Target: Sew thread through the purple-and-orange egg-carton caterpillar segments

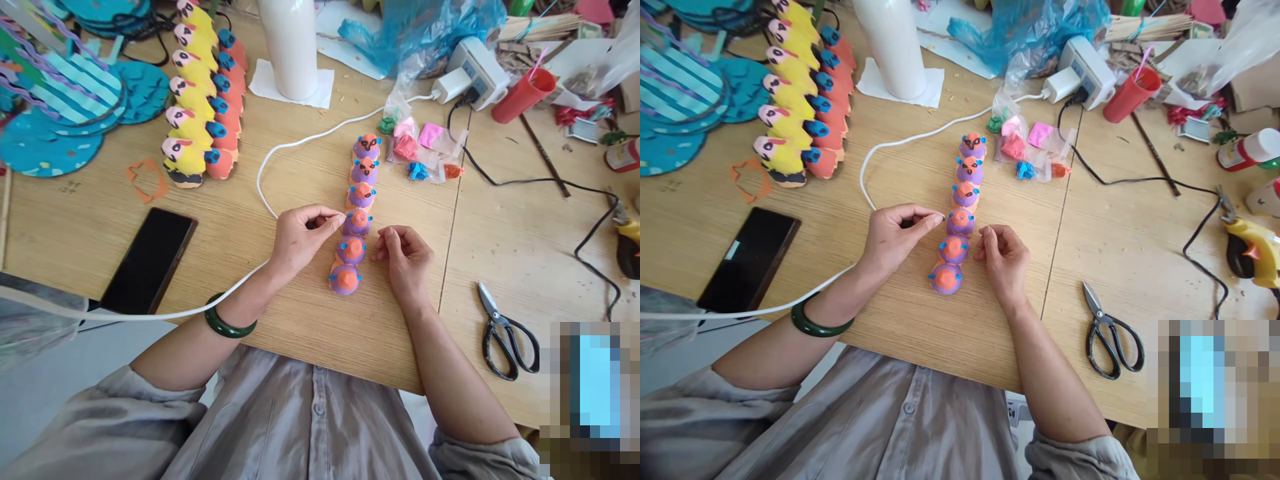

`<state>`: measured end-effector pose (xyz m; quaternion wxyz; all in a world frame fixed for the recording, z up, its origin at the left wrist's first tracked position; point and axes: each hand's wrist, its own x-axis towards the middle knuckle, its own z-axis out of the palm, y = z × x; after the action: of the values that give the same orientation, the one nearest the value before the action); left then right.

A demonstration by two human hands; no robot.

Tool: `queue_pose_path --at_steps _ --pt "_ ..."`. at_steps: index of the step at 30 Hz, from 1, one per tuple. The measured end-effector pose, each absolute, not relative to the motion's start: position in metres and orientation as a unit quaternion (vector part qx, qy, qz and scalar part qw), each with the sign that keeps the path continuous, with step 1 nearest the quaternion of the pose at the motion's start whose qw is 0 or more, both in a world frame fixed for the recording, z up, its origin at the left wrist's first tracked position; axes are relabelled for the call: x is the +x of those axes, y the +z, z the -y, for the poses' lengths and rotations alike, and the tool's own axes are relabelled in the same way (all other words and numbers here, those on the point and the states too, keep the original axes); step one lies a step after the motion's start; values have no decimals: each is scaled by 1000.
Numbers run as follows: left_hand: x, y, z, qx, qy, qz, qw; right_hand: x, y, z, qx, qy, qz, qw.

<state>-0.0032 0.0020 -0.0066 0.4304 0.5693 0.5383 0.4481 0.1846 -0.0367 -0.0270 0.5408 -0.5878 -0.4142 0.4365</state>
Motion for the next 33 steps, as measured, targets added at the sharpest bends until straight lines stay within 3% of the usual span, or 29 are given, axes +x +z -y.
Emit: queue_pose_path --at_steps 8,33 --pt "2 -10 1 571 441 -520 458 184 -25 36 -594 428 427 531" --pt "14 -24 -44 645 452 -502 359 185 -25 37 -592 435 438 517"
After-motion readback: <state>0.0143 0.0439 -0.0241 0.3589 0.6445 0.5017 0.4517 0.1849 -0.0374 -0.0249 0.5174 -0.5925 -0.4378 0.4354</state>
